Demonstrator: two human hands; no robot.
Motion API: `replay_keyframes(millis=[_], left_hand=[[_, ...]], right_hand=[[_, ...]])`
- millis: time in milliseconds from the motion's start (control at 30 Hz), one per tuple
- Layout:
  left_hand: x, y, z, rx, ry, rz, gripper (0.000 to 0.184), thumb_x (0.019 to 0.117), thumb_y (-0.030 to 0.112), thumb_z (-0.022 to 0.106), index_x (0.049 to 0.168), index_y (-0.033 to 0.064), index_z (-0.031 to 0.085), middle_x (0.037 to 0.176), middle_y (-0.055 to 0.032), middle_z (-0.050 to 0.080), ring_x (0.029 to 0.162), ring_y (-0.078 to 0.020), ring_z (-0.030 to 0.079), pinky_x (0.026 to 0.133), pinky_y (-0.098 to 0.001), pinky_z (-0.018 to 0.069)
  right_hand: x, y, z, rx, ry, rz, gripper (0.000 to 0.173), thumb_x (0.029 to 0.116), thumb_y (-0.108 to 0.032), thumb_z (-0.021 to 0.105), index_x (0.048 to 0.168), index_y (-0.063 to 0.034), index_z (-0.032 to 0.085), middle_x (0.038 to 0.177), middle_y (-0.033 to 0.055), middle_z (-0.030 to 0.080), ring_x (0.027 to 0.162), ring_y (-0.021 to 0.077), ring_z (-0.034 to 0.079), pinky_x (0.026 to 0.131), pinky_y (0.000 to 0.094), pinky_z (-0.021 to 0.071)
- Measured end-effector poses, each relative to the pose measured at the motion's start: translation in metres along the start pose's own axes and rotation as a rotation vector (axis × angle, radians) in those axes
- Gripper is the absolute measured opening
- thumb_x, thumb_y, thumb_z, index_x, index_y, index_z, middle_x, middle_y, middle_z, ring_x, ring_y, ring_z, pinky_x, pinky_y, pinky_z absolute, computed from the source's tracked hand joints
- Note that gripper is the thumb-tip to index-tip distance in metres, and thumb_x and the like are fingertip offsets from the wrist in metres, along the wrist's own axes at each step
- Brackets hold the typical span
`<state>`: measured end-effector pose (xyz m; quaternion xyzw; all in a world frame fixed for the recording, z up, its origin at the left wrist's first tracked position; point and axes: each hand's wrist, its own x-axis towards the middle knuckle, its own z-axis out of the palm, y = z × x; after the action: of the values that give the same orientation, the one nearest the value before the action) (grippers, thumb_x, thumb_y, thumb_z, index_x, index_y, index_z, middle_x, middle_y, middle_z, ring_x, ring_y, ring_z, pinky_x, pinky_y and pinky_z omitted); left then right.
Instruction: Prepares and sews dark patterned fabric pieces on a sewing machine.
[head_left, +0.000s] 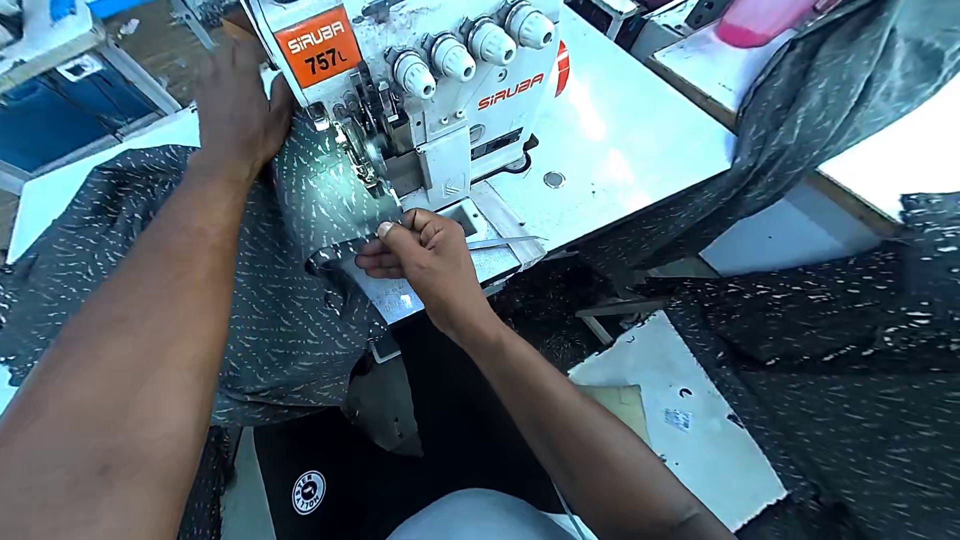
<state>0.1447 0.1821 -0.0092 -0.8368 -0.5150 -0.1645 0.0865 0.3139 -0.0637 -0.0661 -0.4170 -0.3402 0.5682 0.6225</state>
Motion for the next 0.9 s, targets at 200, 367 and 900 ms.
replay_keyframes(millis=[200,367,900], left_hand=[[-0.104,0.072,-0.045,-0.580,0.407,0.217,0.024,0.1024,0.012,0.050,0.113,-0.0052,0.063,0.107,-0.0163,0.067,0.099,-0.0184,0.065,0.088,-0.0354,0.0552],[-0.152,0.095,-0.029,-0.616,0.124,0.301,0.025,0.0966,0.018,0.056,0.108,0.0097,0.077,0.117,-0.0075,0.071,0.118,-0.0209,0.061,0.102,-0.0392,0.0477],[-0.153,0.081,-0.027,-0.413,0.150,0.286,0.041,0.0949,0.042,0.067,0.121,0.0108,0.075,0.127,-0.0079,0.068,0.118,-0.0289,0.058,0.102,-0.0492,0.0434]], right_hand=[[0.002,-0.002,-0.002,0.027,0.006,0.038,0.016,0.1062,-0.008,0.054,0.098,0.0051,0.059,0.084,0.0174,0.075,0.069,0.0223,0.076,0.065,0.0343,0.0654],[0.000,-0.003,0.000,-0.044,0.026,0.012,0.021,0.1064,-0.012,0.055,0.094,0.0037,0.060,0.080,0.0151,0.074,0.060,0.0185,0.071,0.053,0.0297,0.0597],[-0.006,0.015,-0.011,-0.390,0.194,-0.326,0.037,0.1033,-0.026,0.059,0.071,-0.0070,0.058,0.055,0.0011,0.051,0.044,0.0117,0.048,0.043,0.0295,0.0404]])
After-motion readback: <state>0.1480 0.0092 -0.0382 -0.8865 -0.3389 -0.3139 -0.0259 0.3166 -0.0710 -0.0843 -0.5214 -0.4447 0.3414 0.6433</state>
